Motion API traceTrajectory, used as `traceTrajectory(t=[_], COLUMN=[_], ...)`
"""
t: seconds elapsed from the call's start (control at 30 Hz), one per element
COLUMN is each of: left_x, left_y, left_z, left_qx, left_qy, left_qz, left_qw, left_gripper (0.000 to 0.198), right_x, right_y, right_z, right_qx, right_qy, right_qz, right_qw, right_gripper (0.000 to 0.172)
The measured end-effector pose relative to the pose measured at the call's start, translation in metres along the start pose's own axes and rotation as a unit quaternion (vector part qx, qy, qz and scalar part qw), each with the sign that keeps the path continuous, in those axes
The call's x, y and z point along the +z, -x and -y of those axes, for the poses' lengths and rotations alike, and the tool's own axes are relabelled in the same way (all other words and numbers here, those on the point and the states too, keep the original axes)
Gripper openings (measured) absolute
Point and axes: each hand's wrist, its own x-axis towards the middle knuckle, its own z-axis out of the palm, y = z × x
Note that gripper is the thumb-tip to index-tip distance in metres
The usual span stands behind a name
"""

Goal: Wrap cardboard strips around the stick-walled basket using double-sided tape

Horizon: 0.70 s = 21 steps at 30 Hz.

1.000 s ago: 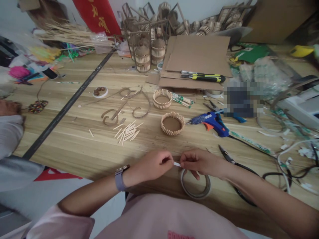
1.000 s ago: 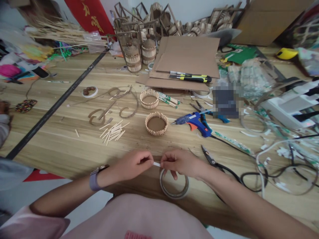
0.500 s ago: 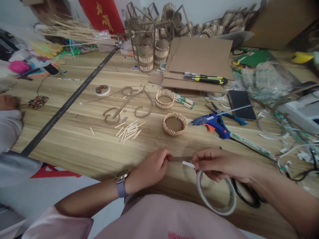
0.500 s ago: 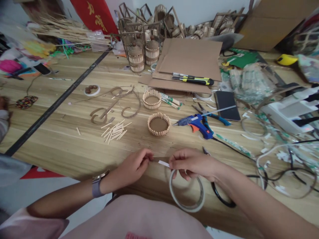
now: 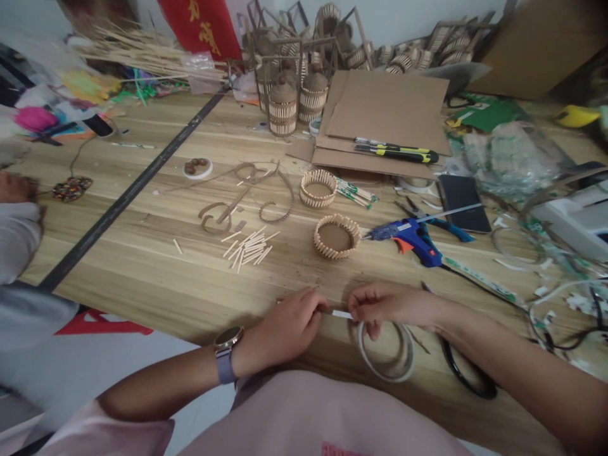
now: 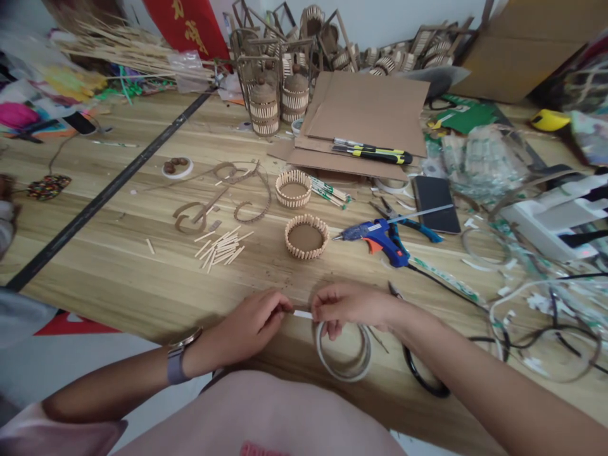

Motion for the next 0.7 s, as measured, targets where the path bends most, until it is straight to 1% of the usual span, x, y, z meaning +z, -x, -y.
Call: traceTrajectory(t=[0.1, 0.17, 0.27, 0.33, 0.5, 0.6, 0.7], left_x=[0.001, 0.002, 0.004, 0.006, 0.008, 0.009, 0.009], left_y=[0.004, 0.007, 0.009, 0.009, 0.01, 0.013, 0.015], left_z=[0.003, 0.006, 0.009, 0.01, 0.011, 0.014, 0.018], left_qx=[0.017, 0.05, 0.112, 0.141, 0.183, 0.175, 0.111], left_qy=[-0.02, -0.066, -0.163, -0.21, -0.249, -0.222, -0.15], left_qz=[-0.004, -0.004, 0.018, 0.032, 0.036, 0.024, -0.01], left_qw=[1.0, 0.997, 0.98, 0.967, 0.95, 0.959, 0.982], left_gripper=[0.021, 0.023, 0.026, 0.025, 0.019, 0.023, 0.031], right_x=[0.006, 0.007, 0.008, 0.009, 0.013, 0.015, 0.015], right_y=[0.0, 0.002, 0.003, 0.002, -0.003, -0.004, -0.005], right_z=[-0.008, -0.01, -0.013, -0.014, -0.012, -0.007, -0.004], right_qx=[0.001, 0.0, 0.004, 0.009, 0.02, 0.026, 0.031], right_qy=[0.007, 0.014, 0.025, 0.035, 0.071, 0.095, 0.119], right_qz=[-0.01, -0.019, -0.033, -0.042, -0.061, -0.062, -0.058], right_qw=[1.0, 1.0, 0.999, 0.998, 0.995, 0.993, 0.991], right_gripper=[0.027, 0.026, 0.026, 0.027, 0.028, 0.026, 0.024])
